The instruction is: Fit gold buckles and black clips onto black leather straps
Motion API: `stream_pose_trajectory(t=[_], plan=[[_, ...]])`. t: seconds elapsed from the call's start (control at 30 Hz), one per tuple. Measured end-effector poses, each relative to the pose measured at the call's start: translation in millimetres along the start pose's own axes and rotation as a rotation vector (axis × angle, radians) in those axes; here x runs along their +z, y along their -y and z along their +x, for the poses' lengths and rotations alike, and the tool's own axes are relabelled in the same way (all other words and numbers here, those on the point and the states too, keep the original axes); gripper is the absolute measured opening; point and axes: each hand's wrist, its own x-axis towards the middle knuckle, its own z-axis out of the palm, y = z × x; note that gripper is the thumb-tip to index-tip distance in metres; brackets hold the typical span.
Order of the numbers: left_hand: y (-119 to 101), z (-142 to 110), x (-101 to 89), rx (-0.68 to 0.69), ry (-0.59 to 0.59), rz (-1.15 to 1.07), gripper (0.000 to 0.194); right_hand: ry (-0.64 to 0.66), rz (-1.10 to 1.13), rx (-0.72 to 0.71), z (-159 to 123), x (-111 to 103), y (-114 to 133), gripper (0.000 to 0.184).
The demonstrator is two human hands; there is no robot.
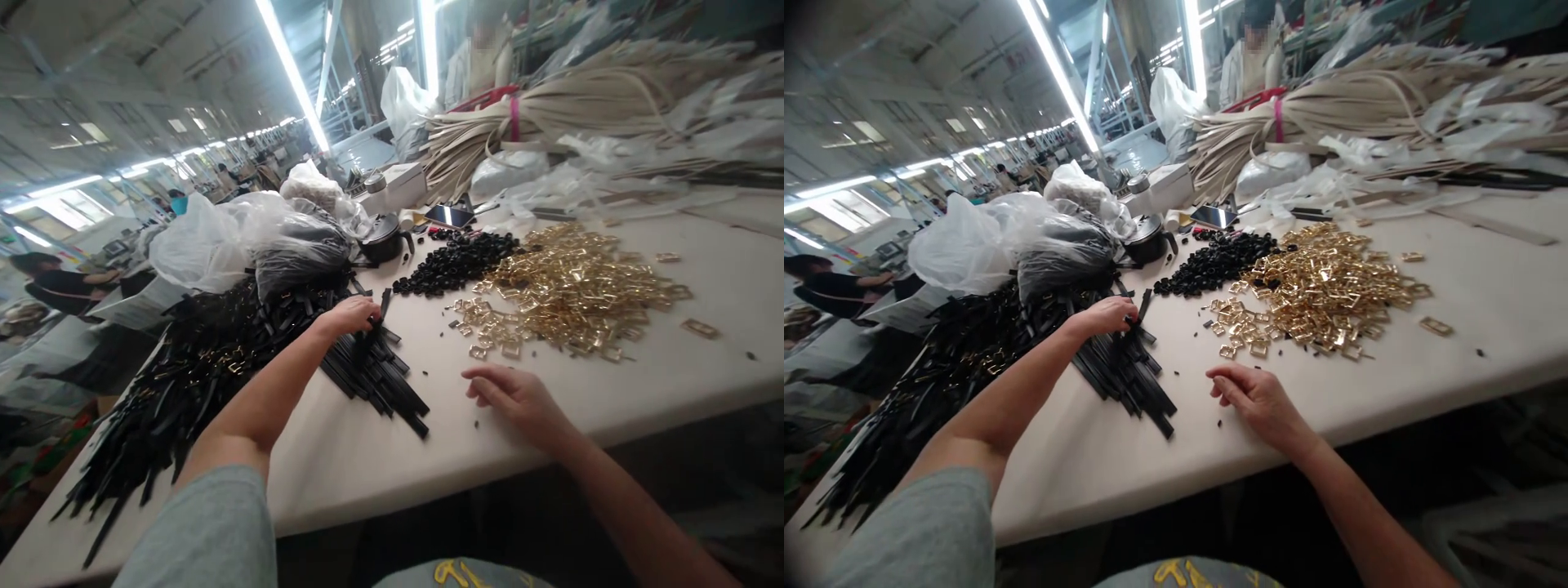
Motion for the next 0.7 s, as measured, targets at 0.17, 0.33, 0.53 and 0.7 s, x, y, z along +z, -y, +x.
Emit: stream_pose_trajectory(t=[0.17,0.33,0.53,0.7], plan=[[3.1,-1.6,2.5,-0.048,-0.019,0.009,0.019,0.006,0.029,-0.028,0.0,1.7,-2.0,0.031],[-8.9,-17.3,1.4,-0.135,-0.215,0.021,0.010,-0.010,0.127,-0.023,0.4,4.9,-9.6,0.034],[-87.8,-56.4,-11.9,-0.112,-0.810,-0.693,0.044,-0.216,0.270,-0.088,-0.7,8.5,17.3,0.035],[-193.3,-78.8,9.1,-0.023,-0.843,-1.413,0.065,0.124,0.466,0.013,-19.3,22.1,56.0,0.043]])
